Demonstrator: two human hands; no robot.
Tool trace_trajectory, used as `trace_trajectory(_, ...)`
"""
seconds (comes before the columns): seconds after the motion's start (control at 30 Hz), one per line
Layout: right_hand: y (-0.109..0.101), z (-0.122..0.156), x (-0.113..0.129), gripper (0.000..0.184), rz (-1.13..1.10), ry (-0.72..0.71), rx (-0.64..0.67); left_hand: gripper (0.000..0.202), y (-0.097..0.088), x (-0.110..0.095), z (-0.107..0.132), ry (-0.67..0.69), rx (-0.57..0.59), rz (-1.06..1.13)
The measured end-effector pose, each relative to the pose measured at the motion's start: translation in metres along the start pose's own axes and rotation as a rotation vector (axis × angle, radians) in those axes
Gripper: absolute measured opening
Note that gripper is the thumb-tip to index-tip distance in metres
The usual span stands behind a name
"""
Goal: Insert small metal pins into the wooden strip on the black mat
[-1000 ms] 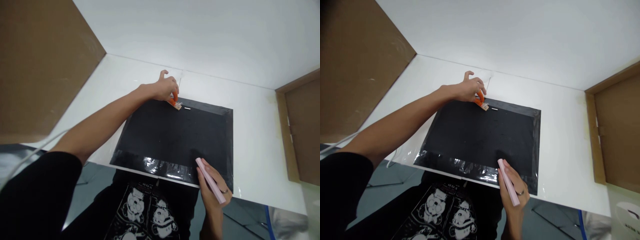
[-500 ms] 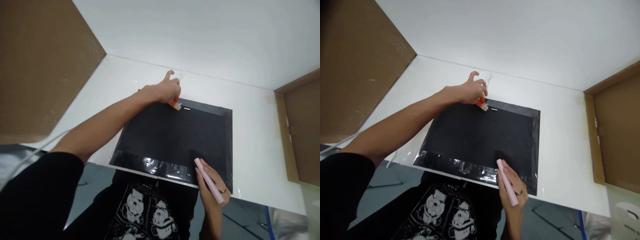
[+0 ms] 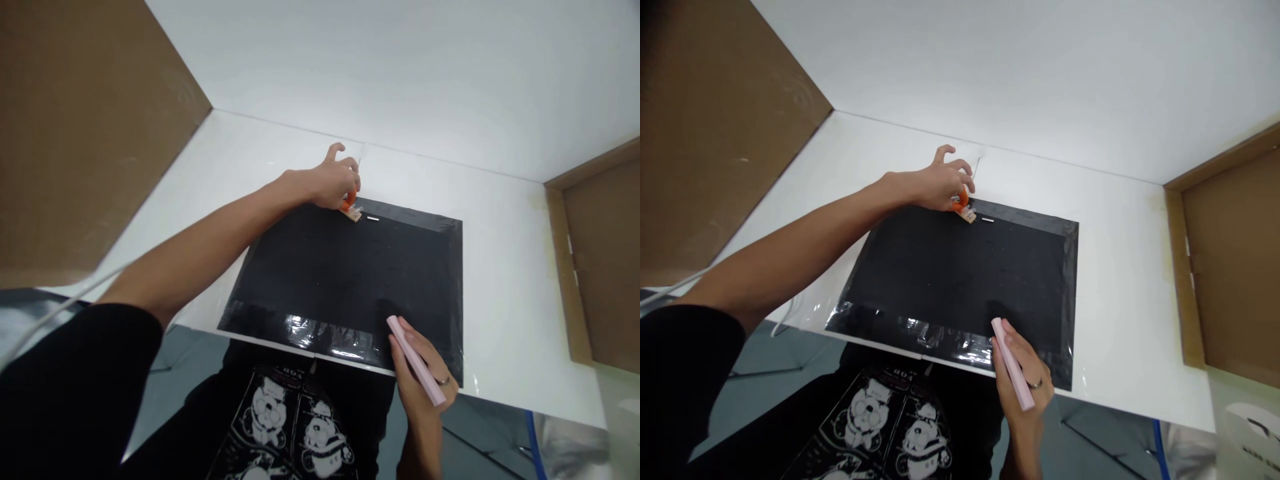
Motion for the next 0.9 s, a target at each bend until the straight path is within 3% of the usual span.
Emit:
trace_trajectory(0.47, 0.0046, -0.0050, 0.0046, 0.027, -0.071, -0.011, -0.003, 0.020, -0.0004, -0.0002, -0.0008, -0.032, 0.015, 0.078)
trace_trajectory(0.9, 0.0038, -0.0043, 0.0029, 0.029, -0.077, -0.011, 0.028, 0.020, 0.0021, -0.0024, -0.0038, -0.009, 0.024, -0.019)
Point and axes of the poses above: each hand's wrist, its own z-axis away from the middle knuckle, its own y-axis out of the palm, x = y × z, the point moved 5 cm from there along -z, towards the middle knuckle, and after that the axes turned 11 degrees about -x, right-handed, at the moved point
